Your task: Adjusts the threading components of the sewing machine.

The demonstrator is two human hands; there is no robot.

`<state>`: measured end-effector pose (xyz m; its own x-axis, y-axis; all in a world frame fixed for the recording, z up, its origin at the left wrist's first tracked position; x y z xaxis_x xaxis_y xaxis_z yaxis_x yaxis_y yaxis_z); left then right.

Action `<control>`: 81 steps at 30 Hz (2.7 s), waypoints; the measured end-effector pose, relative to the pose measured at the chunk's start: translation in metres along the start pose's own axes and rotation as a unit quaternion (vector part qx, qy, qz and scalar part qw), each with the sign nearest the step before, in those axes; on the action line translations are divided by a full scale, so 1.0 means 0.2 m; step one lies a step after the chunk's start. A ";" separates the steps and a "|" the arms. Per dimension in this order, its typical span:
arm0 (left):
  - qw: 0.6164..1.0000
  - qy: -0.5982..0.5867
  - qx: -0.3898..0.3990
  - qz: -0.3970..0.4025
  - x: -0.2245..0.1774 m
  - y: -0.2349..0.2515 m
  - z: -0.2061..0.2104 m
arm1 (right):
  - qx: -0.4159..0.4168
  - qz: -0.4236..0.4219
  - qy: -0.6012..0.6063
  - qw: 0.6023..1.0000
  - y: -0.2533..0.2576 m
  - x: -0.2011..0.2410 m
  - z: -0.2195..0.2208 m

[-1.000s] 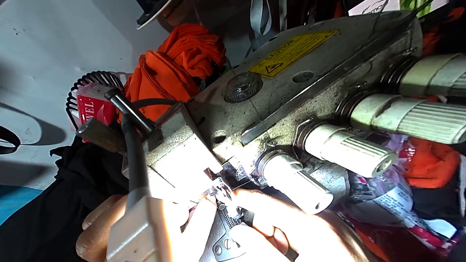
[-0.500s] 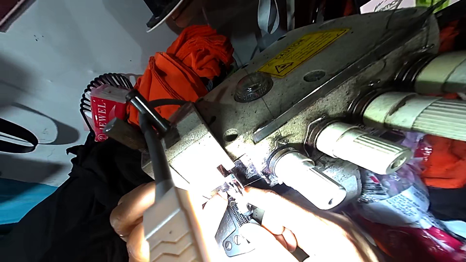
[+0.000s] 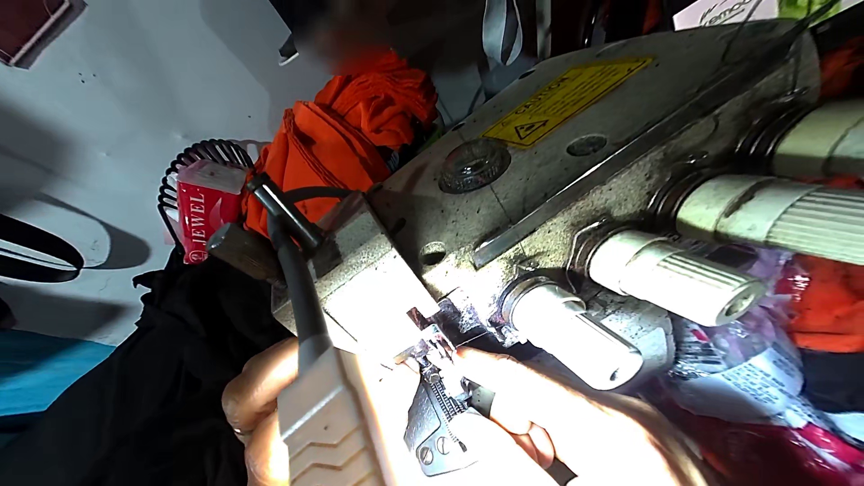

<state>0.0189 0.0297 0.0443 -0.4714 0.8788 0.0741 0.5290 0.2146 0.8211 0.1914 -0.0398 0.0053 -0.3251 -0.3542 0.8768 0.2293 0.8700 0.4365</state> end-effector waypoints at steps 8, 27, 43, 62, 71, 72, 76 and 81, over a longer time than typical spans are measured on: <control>0.999 -0.012 -0.011 -0.038 0.01 0.02 0.00 | 0.004 -0.002 -0.010 1.000 0.01 0.00 0.00; 1.000 0.011 -0.002 0.004 -0.01 0.02 0.02 | -0.008 -0.019 -0.011 1.000 0.01 -0.01 0.01; 0.999 -0.019 -0.002 -0.035 -0.01 0.02 0.00 | -0.006 -0.010 -0.010 1.000 0.00 -0.02 0.01; 0.999 0.043 -0.004 -0.009 0.01 -0.04 -0.01 | 0.007 -0.006 -0.011 1.000 0.00 -0.02 0.01; 1.000 0.023 -0.003 -0.006 -0.01 0.01 0.00 | 0.001 -0.008 -0.008 1.000 0.00 -0.02 0.00; 1.000 0.019 -0.001 -0.006 0.00 0.01 -0.01 | 0.000 -0.008 -0.008 1.000 0.00 -0.02 0.00; 1.000 0.001 0.008 -0.008 0.01 -0.01 -0.01 | 0.007 0.002 -0.003 1.000 0.00 -0.01 0.00; 1.000 -0.011 0.009 -0.013 0.01 0.00 -0.01 | 0.003 -0.011 -0.010 1.000 0.00 -0.01 0.00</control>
<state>0.0169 0.0305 0.0444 -0.4700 0.8817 0.0405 0.5290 0.2447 0.8126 0.1922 -0.0380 0.0031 -0.3485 -0.3655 0.8631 0.2164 0.8646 0.4535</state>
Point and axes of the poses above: each hand's wrist, its own y-axis towards the middle knuckle, its own z-axis out of the palm, x = y × z, the point moved 5 cm from there along y, towards the middle knuckle, and after that the axes turned 7 degrees about y, right-handed, at the moved point
